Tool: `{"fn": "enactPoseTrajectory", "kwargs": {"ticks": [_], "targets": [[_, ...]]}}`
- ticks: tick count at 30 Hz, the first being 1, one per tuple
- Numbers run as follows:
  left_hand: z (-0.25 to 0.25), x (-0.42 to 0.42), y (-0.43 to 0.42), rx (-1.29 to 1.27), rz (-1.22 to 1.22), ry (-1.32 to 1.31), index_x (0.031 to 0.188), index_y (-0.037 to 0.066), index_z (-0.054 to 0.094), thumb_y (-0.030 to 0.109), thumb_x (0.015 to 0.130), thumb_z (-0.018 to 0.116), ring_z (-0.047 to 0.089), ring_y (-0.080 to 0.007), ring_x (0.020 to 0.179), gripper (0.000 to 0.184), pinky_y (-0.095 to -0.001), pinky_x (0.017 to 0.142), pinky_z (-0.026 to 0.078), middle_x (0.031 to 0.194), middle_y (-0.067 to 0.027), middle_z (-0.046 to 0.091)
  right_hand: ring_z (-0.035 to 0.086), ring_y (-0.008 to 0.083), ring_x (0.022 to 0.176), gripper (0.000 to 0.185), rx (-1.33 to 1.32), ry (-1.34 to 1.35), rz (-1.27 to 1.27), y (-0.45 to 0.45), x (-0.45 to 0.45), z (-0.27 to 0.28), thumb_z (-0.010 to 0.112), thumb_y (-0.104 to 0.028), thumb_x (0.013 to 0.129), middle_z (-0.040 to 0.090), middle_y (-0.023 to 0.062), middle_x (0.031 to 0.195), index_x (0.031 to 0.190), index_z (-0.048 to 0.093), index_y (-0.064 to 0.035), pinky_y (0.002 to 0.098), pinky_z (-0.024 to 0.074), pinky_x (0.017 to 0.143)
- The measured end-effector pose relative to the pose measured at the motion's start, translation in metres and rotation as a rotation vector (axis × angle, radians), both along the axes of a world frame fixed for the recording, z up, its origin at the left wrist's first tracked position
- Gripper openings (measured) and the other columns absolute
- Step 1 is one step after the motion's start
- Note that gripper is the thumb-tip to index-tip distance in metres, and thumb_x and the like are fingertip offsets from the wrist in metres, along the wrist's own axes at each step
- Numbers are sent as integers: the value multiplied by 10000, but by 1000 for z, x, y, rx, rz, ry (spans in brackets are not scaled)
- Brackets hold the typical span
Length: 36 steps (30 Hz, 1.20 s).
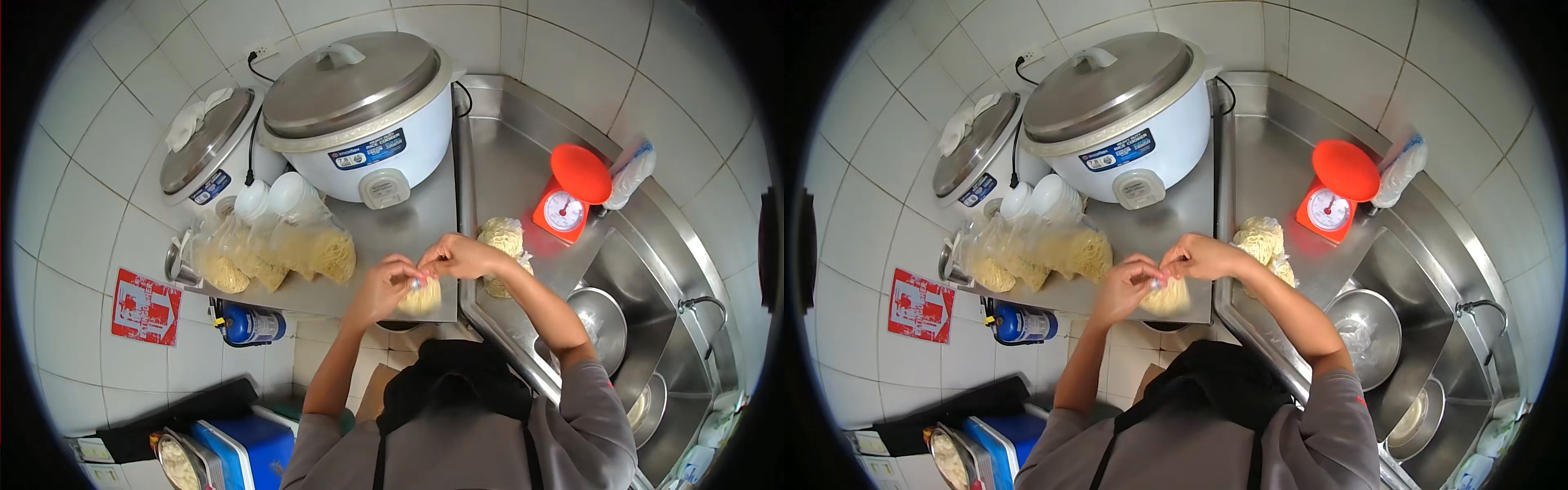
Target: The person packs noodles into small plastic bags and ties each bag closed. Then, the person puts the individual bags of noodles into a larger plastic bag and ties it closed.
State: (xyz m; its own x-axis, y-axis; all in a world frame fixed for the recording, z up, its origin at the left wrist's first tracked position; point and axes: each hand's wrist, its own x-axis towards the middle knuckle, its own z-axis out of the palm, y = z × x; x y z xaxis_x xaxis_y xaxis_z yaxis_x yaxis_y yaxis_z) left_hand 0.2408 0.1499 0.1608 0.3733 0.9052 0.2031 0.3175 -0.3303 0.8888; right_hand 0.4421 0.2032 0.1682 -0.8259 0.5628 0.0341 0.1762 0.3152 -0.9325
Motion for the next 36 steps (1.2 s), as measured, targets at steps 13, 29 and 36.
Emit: {"fn": "enactPoseTrajectory", "kwargs": {"ticks": [13,29,36], "targets": [[-82,13,27,-248,328,-194,970,-24,622,108,855,592,534,-63,712,178,-214,642,433,784,-23,619,531,283,811,197,884,74,-610,-33,-20,-66,630,-51,717,556,136,859,893,594,30,361,469,707],[-106,36,12,-57,364,-251,833,-4,566,144,870,482,443,-74,686,174,-207,631,362,749,7,518,574,264,616,136,135,126,-914,-45,-37,-89,548,-10,746,574,176,722,843,628,42,352,455,560],[-80,43,3,-147,344,22,934,-2,517,225,930,445,482,-145,729,238,-257,680,388,800,-88,528,570,300,797,143,760,-67,-792,-55,-26,-91,561,-95,777,582,148,764,811,611,34,379,494,648]]}}
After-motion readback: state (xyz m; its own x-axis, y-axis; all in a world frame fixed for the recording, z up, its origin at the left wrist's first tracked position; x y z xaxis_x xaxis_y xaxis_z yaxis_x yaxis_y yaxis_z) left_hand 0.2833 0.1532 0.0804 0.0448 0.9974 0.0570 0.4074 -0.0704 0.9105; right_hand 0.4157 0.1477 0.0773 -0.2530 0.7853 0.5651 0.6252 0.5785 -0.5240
